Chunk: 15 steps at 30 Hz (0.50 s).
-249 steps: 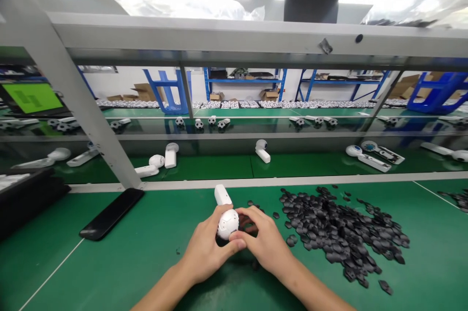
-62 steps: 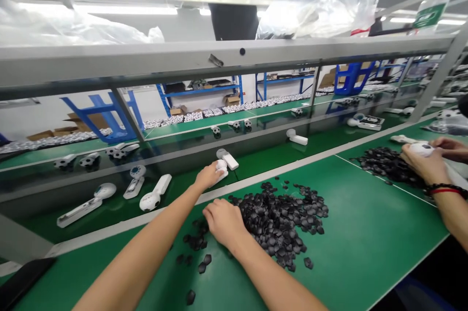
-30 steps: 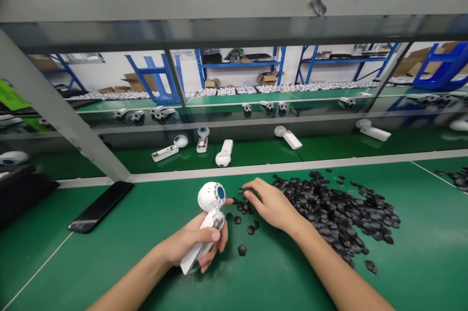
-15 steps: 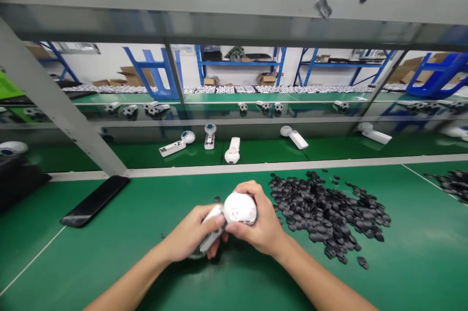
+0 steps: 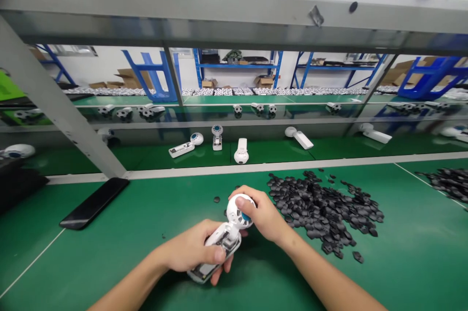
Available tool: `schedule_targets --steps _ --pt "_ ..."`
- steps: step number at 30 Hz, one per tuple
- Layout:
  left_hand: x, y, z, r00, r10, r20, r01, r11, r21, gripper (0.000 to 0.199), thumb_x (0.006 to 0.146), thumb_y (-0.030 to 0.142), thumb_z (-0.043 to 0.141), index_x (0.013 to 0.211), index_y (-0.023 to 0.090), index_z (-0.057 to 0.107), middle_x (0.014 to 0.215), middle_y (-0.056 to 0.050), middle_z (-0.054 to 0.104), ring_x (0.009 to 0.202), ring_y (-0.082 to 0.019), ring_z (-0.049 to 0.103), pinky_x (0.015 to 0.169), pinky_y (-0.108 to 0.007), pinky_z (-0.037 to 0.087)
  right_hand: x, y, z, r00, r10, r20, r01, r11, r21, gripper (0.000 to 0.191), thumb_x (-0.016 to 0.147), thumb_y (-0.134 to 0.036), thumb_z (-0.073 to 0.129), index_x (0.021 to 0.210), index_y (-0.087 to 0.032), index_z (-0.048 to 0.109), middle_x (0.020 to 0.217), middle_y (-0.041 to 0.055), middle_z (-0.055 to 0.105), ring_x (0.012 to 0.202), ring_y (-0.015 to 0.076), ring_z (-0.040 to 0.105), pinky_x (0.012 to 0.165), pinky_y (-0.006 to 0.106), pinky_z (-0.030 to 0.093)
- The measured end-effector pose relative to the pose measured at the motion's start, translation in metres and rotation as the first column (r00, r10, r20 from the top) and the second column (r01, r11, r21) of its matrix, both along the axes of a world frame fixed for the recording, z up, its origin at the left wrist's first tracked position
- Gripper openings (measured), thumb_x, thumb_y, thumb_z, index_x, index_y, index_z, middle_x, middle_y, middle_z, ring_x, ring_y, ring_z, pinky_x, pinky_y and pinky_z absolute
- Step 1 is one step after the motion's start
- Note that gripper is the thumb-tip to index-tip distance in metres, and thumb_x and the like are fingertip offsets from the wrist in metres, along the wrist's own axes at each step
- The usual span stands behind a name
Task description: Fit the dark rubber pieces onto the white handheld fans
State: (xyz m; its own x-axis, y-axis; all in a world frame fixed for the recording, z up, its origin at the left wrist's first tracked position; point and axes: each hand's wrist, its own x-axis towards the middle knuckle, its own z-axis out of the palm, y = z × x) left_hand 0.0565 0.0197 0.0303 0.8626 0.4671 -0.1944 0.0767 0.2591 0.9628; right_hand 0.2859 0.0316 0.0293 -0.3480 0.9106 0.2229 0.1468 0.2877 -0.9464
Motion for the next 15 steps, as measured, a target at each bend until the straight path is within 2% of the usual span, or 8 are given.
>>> schedule_targets --steps 3,6,8,11,12,13,15 --pt "-0.002 0.001 0.001 0.996 0.085 0.040 -0.088 0.993 0.077 0.046 0.090 0.054 0.072 0.113 0.016 0.060 0.096 -0.010 0.072 0.062 -0.012 0.068 0.058 -0.021 0.052 0.000 0.005 0.003 0.993 -0.111 -0.051 0.110 0.994 -0.007 0.042 0.100 -0.059 0.056 0.104 -0.019 0.068 0.087 0.0024 0.068 0.076 0.0182 0.061 0.069 0.028 0.050" --pt "0.004 0.003 -0.004 0.978 0.196 0.069 -0.200 0.978 0.058 0.041 0.097 0.052 0.063 0.116 0.017 0.055 0.096 -0.010 0.072 0.053 -0.010 0.064 0.048 -0.019 0.048 -0.001 0.000 0.004 0.965 -0.260 -0.016 0.260 0.966 0.000 0.042 0.102 -0.059 0.049 0.108 -0.020 0.065 0.082 0.0015 0.066 0.070 0.0180 0.060 0.063 0.028 0.049" --pt "0.011 0.002 -0.010 0.955 0.291 0.060 -0.292 0.956 0.016 0.040 0.098 0.053 0.059 0.115 0.018 0.053 0.092 -0.008 0.071 0.047 -0.010 0.060 0.042 -0.019 0.046 -0.001 -0.005 0.003 0.939 -0.338 0.062 0.328 0.936 0.127 0.040 0.098 -0.058 0.056 0.114 -0.022 0.062 0.087 0.0028 0.068 0.072 0.0197 0.062 0.066 0.030 0.051" --pt "0.017 -0.002 -0.015 0.922 0.385 0.033 -0.385 0.923 0.004 0.042 0.098 0.057 0.057 0.110 0.018 0.053 0.084 -0.005 0.069 0.044 -0.010 0.058 0.037 -0.019 0.044 -0.002 -0.008 0.001 0.940 -0.331 0.089 0.273 0.881 0.387 0.048 0.084 -0.057 0.075 0.117 -0.025 0.063 0.107 0.0077 0.069 0.091 0.0257 0.066 0.082 0.037 0.055" --pt "0.018 -0.004 -0.014 0.929 0.370 0.034 -0.370 0.929 0.017 0.043 0.097 0.059 0.057 0.109 0.017 0.054 0.082 -0.005 0.069 0.043 -0.010 0.057 0.037 -0.018 0.043 -0.002 -0.006 0.000 0.950 -0.309 0.051 0.266 0.882 0.389 0.045 0.086 -0.058 0.073 0.115 -0.024 0.063 0.107 0.0080 0.069 0.092 0.0258 0.066 0.082 0.037 0.055" --pt "0.016 -0.006 -0.012 0.942 0.334 0.039 -0.335 0.941 0.041 0.045 0.096 0.059 0.059 0.109 0.016 0.056 0.082 -0.006 0.070 0.044 -0.010 0.057 0.037 -0.018 0.042 -0.002 -0.004 -0.001 0.960 -0.281 0.009 0.263 0.906 0.333 0.041 0.090 -0.060 0.066 0.109 -0.023 0.065 0.101 0.0075 0.069 0.088 0.0247 0.066 0.078 0.036 0.055" --pt "0.012 -0.009 -0.006 0.966 0.252 0.052 -0.256 0.960 0.113 0.048 0.095 0.060 0.060 0.106 0.013 0.062 0.082 -0.009 0.072 0.046 -0.009 0.056 0.041 -0.018 0.041 -0.003 -0.001 -0.001 0.974 -0.220 -0.055 0.225 0.969 0.102 0.043 0.102 -0.058 0.046 0.103 -0.021 0.067 0.087 0.0057 0.070 0.074 0.0214 0.066 0.067 0.032 0.054"
